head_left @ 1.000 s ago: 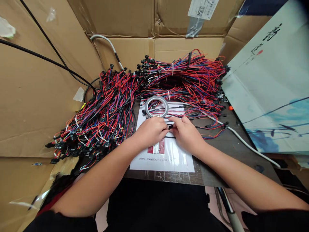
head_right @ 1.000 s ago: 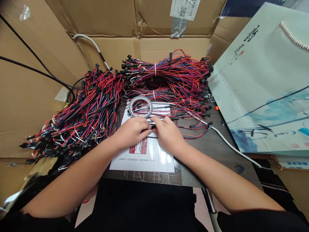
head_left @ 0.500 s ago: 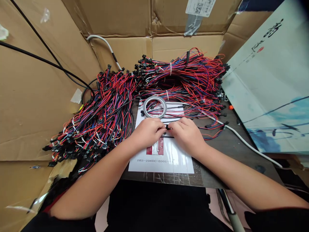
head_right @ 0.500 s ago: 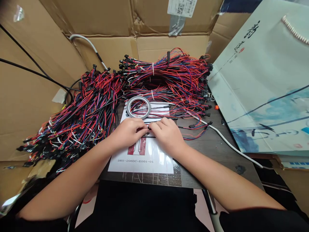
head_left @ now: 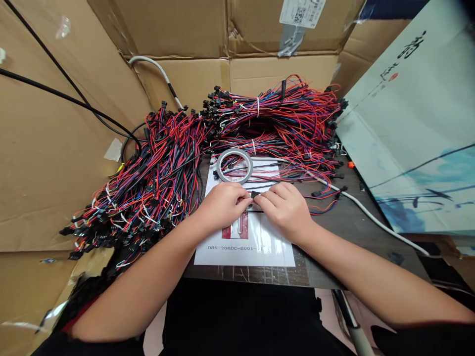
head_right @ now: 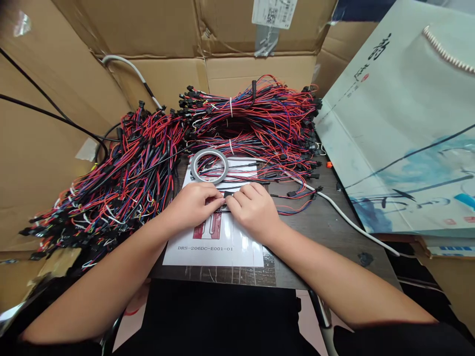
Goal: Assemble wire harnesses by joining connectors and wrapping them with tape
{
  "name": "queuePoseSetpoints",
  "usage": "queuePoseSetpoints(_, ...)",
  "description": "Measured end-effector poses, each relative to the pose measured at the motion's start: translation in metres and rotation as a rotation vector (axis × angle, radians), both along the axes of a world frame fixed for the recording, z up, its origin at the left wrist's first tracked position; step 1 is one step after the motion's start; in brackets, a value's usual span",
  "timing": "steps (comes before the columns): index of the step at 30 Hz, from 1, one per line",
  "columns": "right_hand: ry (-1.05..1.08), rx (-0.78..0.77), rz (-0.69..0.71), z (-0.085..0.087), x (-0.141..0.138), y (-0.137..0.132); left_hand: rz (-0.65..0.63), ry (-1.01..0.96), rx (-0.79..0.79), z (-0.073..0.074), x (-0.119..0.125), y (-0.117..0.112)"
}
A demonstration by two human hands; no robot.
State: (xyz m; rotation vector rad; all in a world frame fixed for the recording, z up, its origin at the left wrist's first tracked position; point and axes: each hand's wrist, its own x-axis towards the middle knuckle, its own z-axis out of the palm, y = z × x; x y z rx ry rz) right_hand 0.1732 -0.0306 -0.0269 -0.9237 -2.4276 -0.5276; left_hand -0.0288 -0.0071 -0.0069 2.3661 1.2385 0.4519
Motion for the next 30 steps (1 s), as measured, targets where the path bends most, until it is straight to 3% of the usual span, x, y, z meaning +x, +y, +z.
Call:
queuePoseSetpoints(9, -0.055, -0.083, -0.026, 0.0031, -0.0016, -0.0043, 0.016, -0.021, -0.029, 0.0013, -0.0013, 0.0008)
queuePoseSetpoints(14, -0.063, -0.044, -0.037, 0.0023, -0.0023, -0.0033, 0.027, -0.016, -0.010, 0.0014, -0.0003, 0.0003)
queuePoseSetpoints(22, -0.062, -0.037, -0.065, -0.0014, -0.0046, 0.0018, 0.025, 0.062, 0.148, 0.0026, 0.0005, -0.0057)
queuePoseSetpoints(30, -0.067, -0.089, -0.069, -0.0037, -0.0021, 0.0031, -0.101, 0.179, 0.307, -0.0005, 0.0012, -0.0052)
